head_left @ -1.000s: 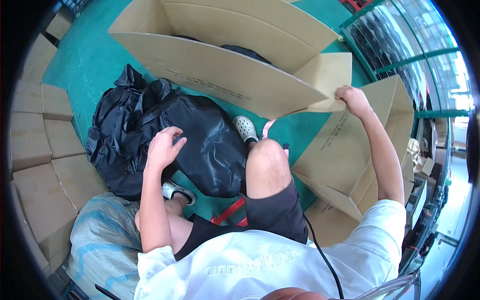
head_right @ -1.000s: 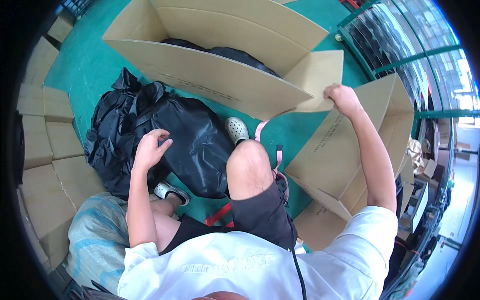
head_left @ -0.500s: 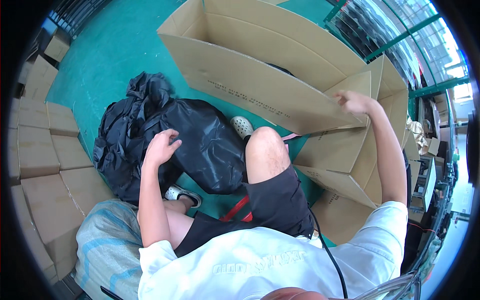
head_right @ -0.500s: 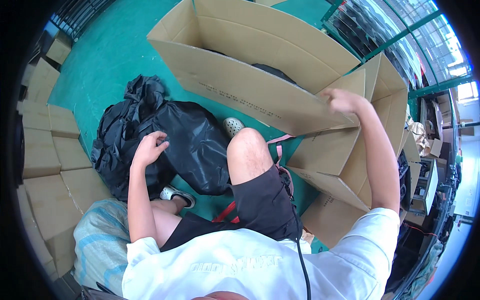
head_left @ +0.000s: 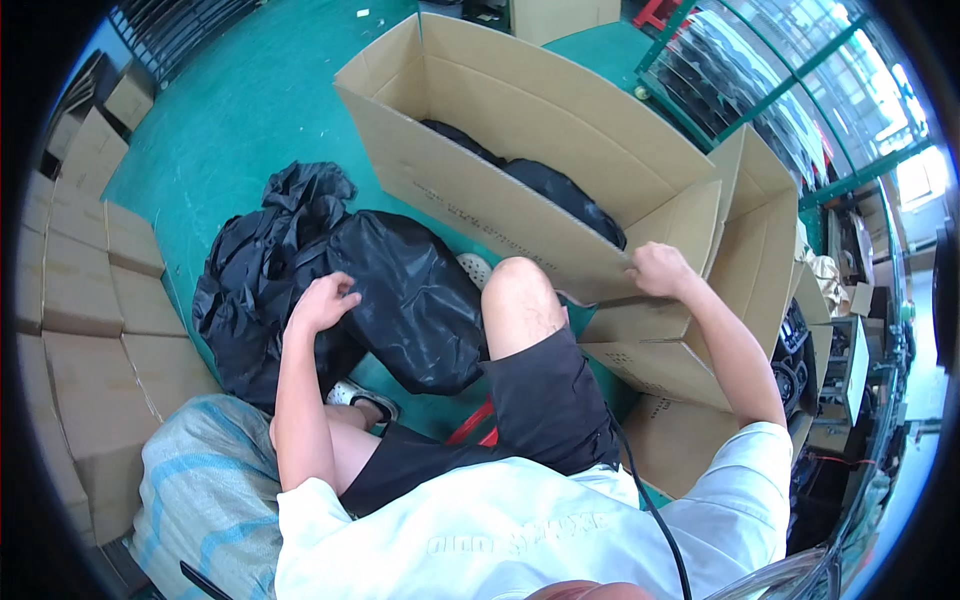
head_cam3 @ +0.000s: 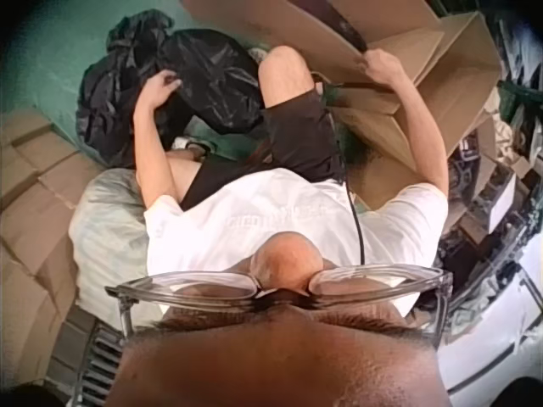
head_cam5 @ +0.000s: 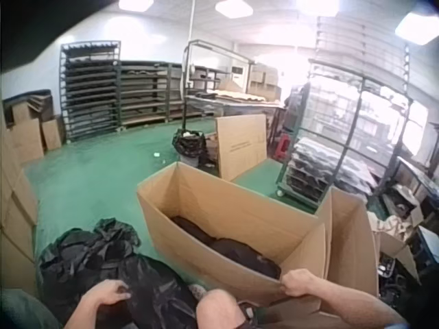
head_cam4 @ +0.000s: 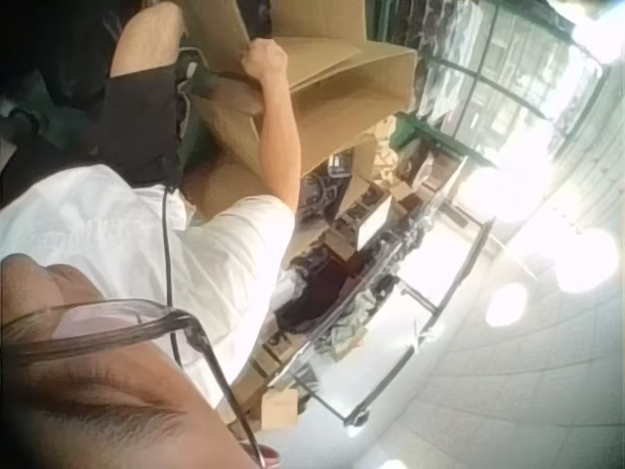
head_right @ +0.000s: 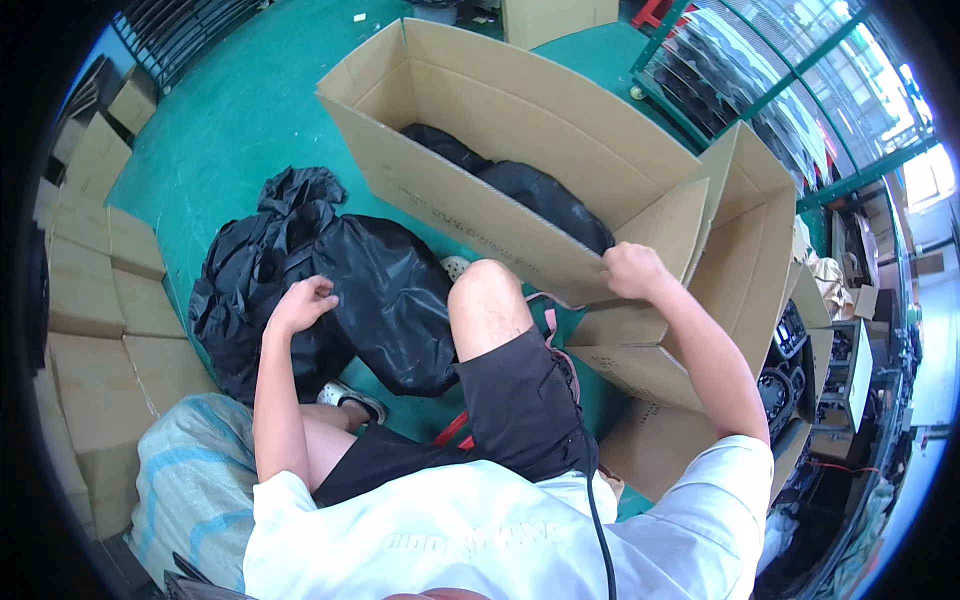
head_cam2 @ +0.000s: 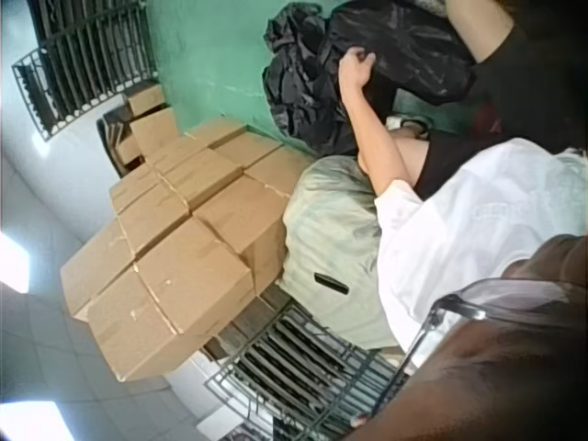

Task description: Packing black fabric items into a large cardboard box.

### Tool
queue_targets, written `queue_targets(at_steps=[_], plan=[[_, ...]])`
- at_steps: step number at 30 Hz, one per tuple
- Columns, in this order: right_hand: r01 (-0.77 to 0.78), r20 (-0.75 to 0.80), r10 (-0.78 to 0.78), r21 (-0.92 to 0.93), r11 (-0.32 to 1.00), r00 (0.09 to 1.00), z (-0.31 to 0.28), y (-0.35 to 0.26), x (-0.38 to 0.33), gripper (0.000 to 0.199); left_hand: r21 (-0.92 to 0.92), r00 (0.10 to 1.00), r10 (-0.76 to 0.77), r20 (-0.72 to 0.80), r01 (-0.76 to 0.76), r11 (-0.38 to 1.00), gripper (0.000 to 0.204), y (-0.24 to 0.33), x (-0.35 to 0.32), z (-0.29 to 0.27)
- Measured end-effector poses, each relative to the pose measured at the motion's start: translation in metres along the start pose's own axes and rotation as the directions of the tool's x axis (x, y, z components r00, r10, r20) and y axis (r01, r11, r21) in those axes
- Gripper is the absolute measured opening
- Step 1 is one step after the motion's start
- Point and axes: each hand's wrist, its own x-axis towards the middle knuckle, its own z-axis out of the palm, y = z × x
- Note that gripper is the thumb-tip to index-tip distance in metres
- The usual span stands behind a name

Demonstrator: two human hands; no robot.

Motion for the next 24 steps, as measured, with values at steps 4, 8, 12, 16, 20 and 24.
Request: queue_targets(at_steps=[4, 8, 12, 16, 20, 24], plan=[[0.018, 0.018, -0.02, 0.102, 0.995, 1.0, 0.0, -0.029, -0.014, 0.026, -0.032, 0.999, -0.045, 0.027, 0.046, 0.998, 0.045, -0.007, -0.002, 0.002], [0.023, -0.023, -0.02, 0.147, 0.989, 1.0, 0.003, -0.038, -0.025, 0.027, 0.006, 0.994, -0.096, 0.056, 0.096, 0.995, 0.044, -0.009, 0.004, 0.007], [-0.124, -0.037, 0.136, 0.23, 0.965, 0.99, -0.004, -0.036, -0.032, 0.027, 0.058, 0.99, -0.111, 0.09, 0.106, 0.993, 0.045, -0.008, 0.013, 0.01], [-0.082, -0.221, 0.12, 0.175, 0.981, 0.968, -0.045, -0.067, -0.036, 0.031, 0.116, 0.988, -0.045, 0.147, 0.028, 0.993, 0.047, -0.02, 0.024, 0.019], [0.306, -0.606, -0.094, 0.257, 0.917, 0.79, -0.075, -0.13, -0.008, 0.03, 0.173, 0.98, -0.058, 0.19, 0.025, 0.985, 0.052, -0.017, 0.032, 0.032], [0.568, -0.336, -0.467, 0.335, 0.752, 0.818, -0.068, -0.197, 0.046, 0.031, 0.174, 0.898, -0.368, 0.241, 0.333, 0.927, 0.061, -0.045, 0.041, 0.052]])
